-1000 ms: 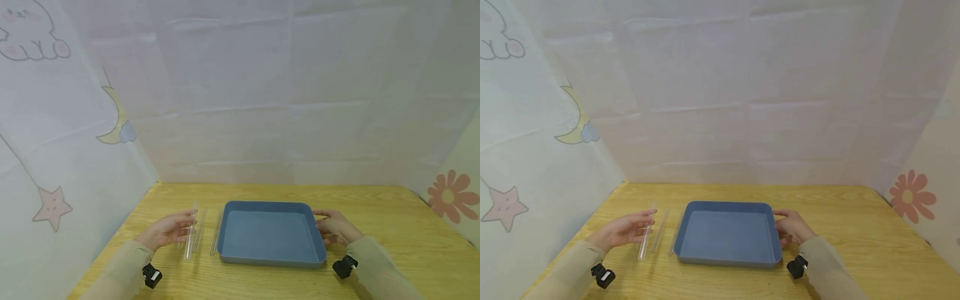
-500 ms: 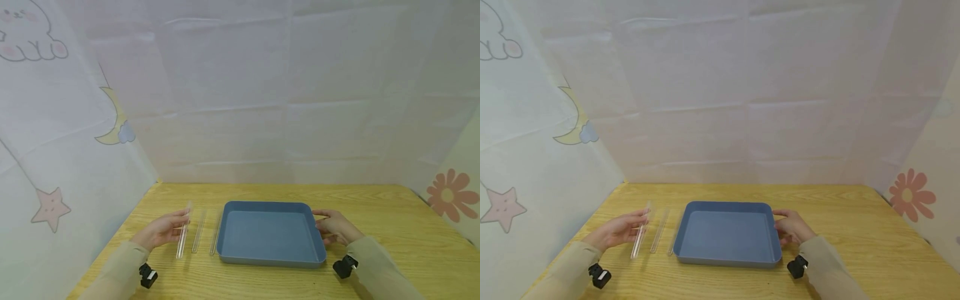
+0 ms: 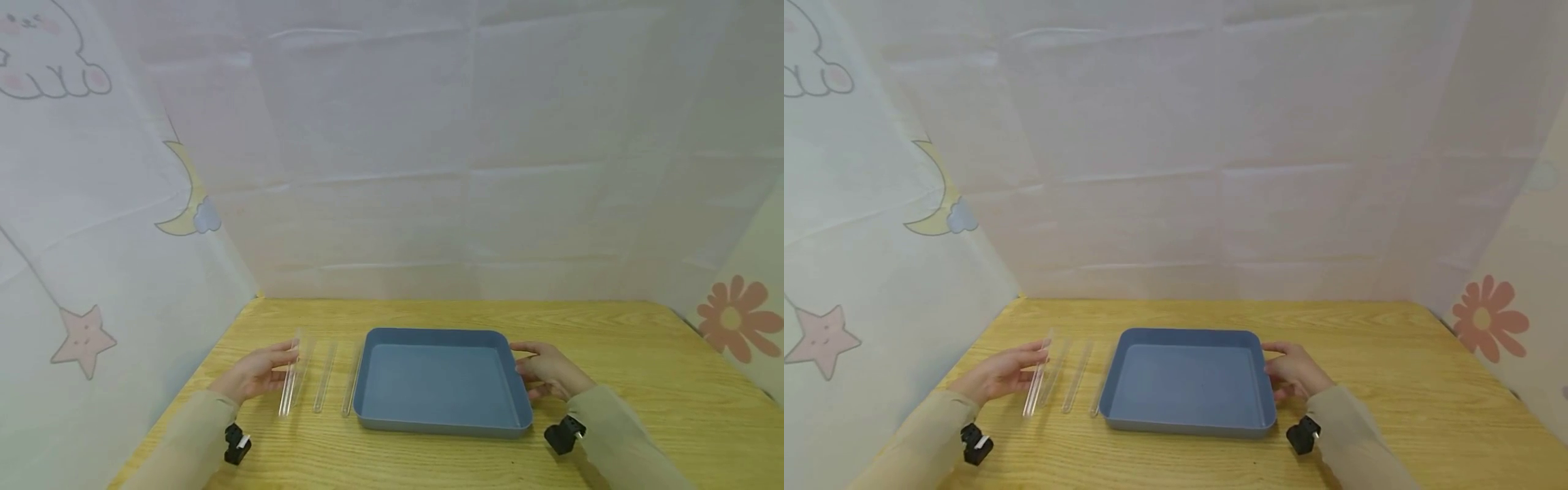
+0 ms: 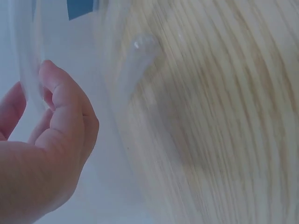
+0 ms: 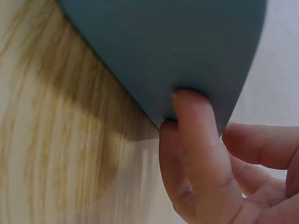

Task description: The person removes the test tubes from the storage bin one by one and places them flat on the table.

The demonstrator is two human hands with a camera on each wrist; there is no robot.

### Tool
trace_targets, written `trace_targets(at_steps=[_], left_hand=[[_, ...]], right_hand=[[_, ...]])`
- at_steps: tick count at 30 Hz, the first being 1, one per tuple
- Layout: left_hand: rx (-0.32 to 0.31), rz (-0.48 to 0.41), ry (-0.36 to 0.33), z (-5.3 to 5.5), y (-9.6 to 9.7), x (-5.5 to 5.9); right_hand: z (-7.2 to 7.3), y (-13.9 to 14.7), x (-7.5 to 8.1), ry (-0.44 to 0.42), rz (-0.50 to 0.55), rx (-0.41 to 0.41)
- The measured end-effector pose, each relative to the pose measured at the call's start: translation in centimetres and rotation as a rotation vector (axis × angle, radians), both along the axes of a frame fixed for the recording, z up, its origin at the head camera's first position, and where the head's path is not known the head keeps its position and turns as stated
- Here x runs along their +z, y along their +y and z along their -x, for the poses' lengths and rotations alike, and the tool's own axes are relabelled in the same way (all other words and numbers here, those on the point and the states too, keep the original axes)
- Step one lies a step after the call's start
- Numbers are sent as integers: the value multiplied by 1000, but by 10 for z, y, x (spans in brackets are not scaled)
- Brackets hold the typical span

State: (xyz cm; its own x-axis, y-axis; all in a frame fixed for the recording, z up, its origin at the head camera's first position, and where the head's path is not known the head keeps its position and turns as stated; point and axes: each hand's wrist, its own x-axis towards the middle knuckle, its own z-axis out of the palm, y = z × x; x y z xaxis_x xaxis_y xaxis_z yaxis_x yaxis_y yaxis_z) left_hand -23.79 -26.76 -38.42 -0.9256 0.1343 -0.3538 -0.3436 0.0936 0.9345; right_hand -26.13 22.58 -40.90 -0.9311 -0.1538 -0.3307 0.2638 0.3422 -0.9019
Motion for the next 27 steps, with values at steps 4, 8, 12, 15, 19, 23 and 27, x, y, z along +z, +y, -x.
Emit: trace_targets(at_steps=[4,8,12,15,19,23,27], left_hand=[[57,55,8,1,-5,-1],[101,92,10,3,-10,-3],[104,107,16,4,-15,-5],[108,118,17,5,-19,-7],[122,160,19,6,-23,-10],[90,205,37,6,-27,-12],[89,207,43,9,-27,-12]], right_hand=[[1,1,0,0,5,9],[1,2,-1,0,8,12],[0,2,-2,6,6,11],[0,2,-2,12,3,5],[-1,1,-3,16,2,-1],[-2,1,-4,18,4,-3],[-3,3,-4,20,34,1]])
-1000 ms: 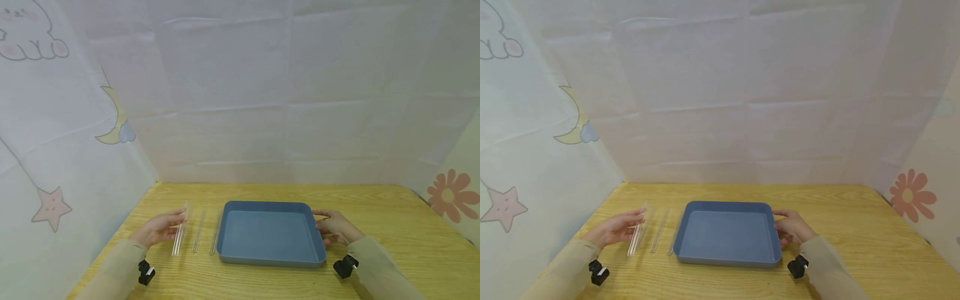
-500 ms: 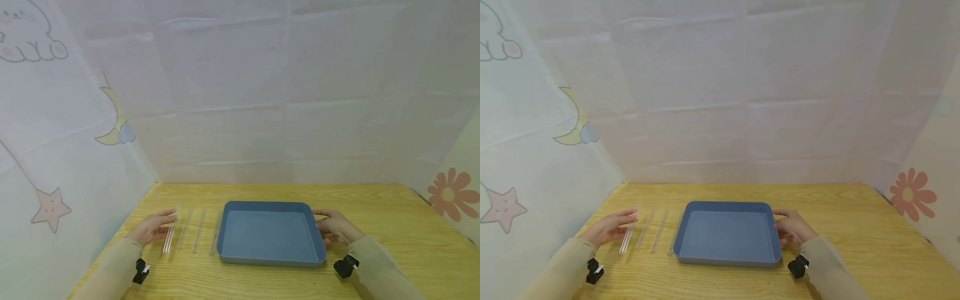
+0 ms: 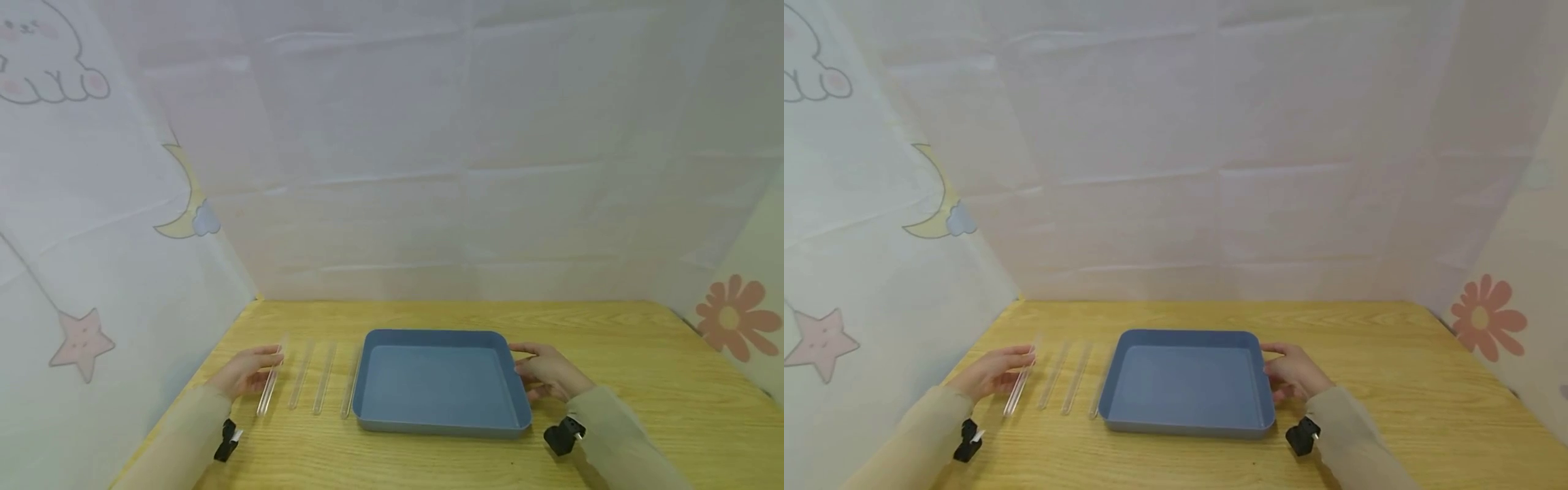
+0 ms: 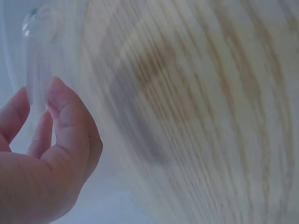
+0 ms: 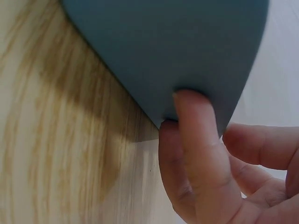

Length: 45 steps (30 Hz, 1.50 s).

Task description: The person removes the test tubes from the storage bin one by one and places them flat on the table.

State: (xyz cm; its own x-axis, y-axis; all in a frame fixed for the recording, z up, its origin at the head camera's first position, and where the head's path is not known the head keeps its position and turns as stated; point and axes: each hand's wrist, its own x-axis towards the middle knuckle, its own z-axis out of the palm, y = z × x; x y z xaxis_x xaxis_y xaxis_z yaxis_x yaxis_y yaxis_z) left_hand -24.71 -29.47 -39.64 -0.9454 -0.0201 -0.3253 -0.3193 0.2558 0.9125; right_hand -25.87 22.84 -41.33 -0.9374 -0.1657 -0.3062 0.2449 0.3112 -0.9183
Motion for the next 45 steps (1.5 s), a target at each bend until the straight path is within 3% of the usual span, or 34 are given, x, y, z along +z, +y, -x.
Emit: trace_targets(at_steps=[6,11,30,39,45], left_hand=[[36,-28,2,6,4,-2],[57,33,41,11,7,-6],[174,152,16,28,13,-16],[164,306,109,35,16,-25],[134,352,113,36,17,-25]], right_hand=[[0,1,0,-5,20,7],[0,1,0,-5,15,5],[0,1,4,-2,-6,19],[0,2,4,-14,0,22],[0,2,3,-18,-5,19]])
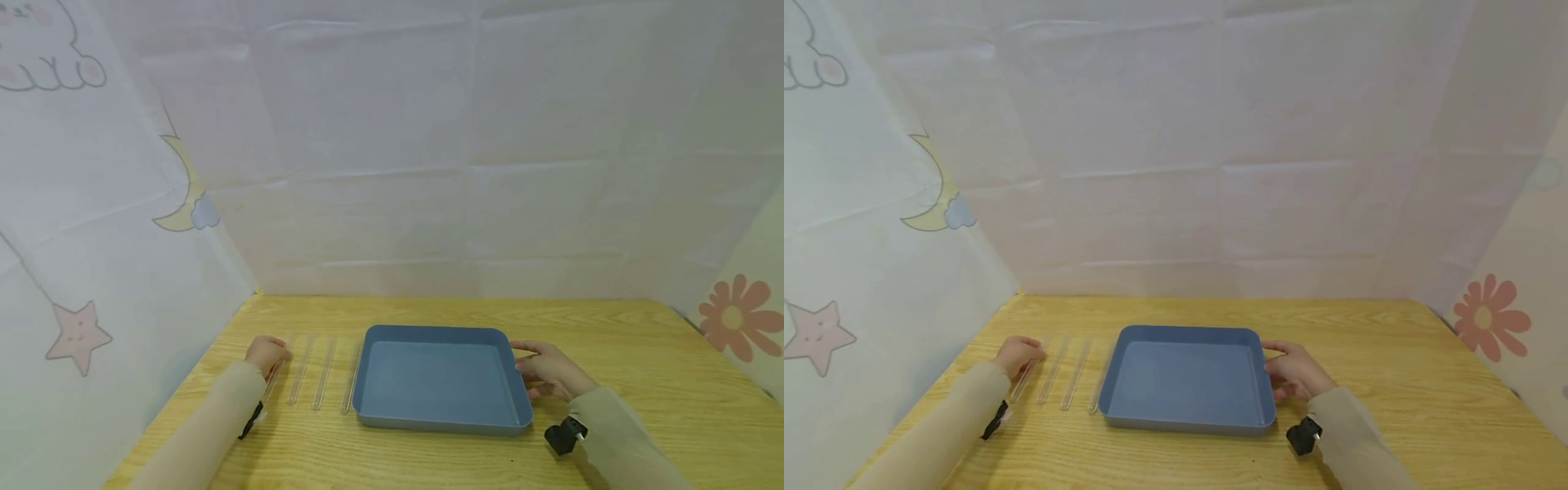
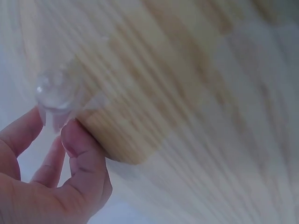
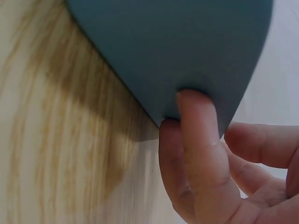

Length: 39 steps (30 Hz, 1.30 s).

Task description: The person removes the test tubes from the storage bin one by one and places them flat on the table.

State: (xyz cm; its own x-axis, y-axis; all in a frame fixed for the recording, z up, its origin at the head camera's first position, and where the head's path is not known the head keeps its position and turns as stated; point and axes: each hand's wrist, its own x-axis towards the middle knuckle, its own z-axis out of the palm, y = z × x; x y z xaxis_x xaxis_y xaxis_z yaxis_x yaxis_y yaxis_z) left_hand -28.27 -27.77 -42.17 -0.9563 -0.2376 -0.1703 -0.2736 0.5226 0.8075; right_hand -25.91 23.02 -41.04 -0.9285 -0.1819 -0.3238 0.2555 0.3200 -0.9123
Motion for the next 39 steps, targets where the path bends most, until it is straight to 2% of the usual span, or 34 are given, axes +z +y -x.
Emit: trace_targets(at_steps=[3,6,10,13,16,26,33,39], left_hand=[[-7,-31,-23,-2,-1,1],[-6,-110,-49,-6,-4,4],[-8,-210,-76,-14,-11,8],[-21,-241,-97,-21,-16,10],[-37,-246,-111,-27,-19,14],[-25,-158,-118,-44,-24,19],[-35,-189,-121,-49,-25,20],[-40,-196,-95,-57,-21,26]], right_hand=[[0,0,-1,2,3,2],[-1,0,-1,1,9,4],[0,1,-1,4,15,12],[0,2,-1,8,18,22],[0,3,-2,13,21,24],[-1,2,-4,20,31,19],[1,3,-4,2,37,18],[0,3,-3,3,43,24]])
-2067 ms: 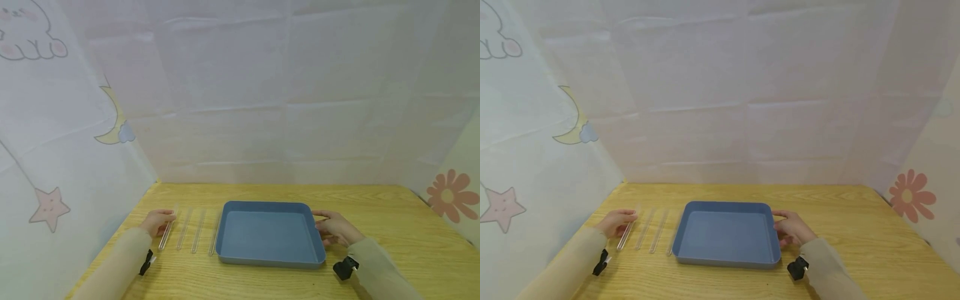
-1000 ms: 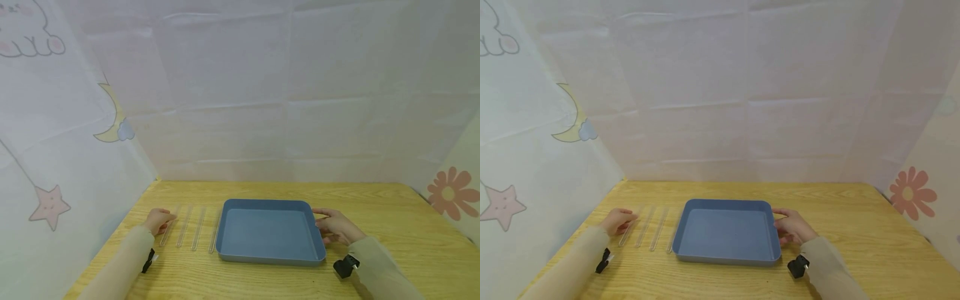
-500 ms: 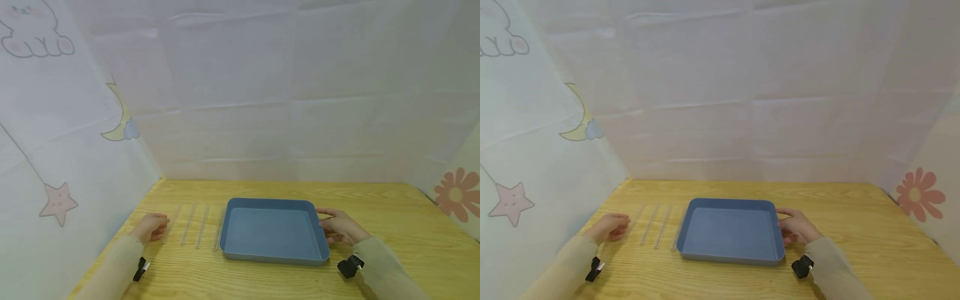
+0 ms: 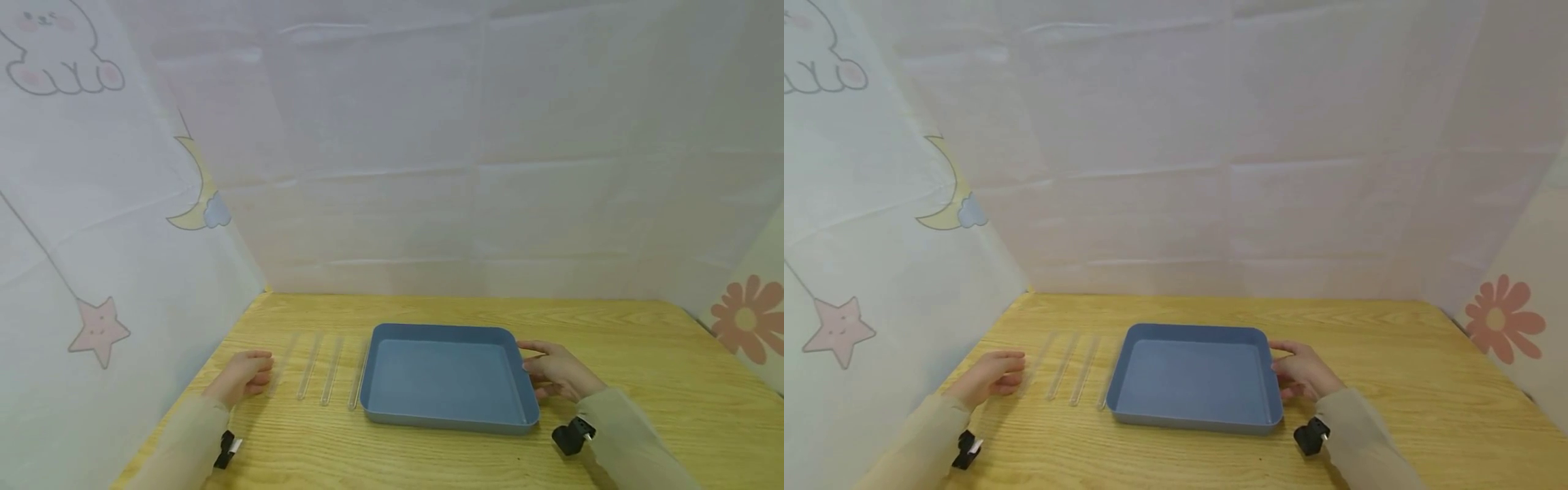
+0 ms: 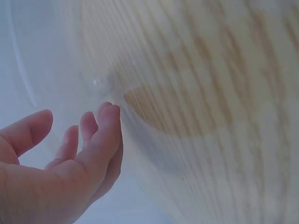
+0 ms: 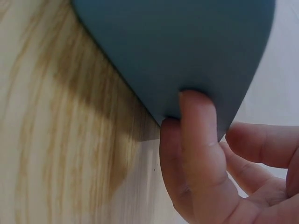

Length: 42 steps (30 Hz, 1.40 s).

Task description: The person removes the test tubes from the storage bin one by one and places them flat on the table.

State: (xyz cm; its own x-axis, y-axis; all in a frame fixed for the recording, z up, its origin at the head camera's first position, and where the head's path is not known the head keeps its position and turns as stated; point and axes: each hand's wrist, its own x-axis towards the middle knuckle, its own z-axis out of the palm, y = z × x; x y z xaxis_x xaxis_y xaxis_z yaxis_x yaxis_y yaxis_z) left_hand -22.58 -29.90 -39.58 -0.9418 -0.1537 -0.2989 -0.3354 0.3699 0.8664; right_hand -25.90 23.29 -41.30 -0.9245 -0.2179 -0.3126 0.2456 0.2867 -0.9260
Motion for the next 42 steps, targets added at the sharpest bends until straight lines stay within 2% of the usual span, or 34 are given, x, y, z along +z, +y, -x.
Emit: trace_targets(at_steps=[8,13,17,23,28,35,42], left_hand=[[-17,-40,46,-13,2,9],[-7,-36,71,-19,1,9],[-8,-51,97,-23,7,11],[-23,-128,111,-30,21,13],[-33,-239,107,-34,30,12],[-122,-407,61,-38,44,5],[-208,-492,58,-39,59,2]], right_hand=[[0,-1,1,-4,0,1],[0,-2,-1,4,-2,7],[0,-1,-1,-6,3,5],[2,0,-1,-16,4,4],[2,0,-1,-10,1,9],[3,1,-2,3,0,16],[3,2,-2,7,-13,9]])
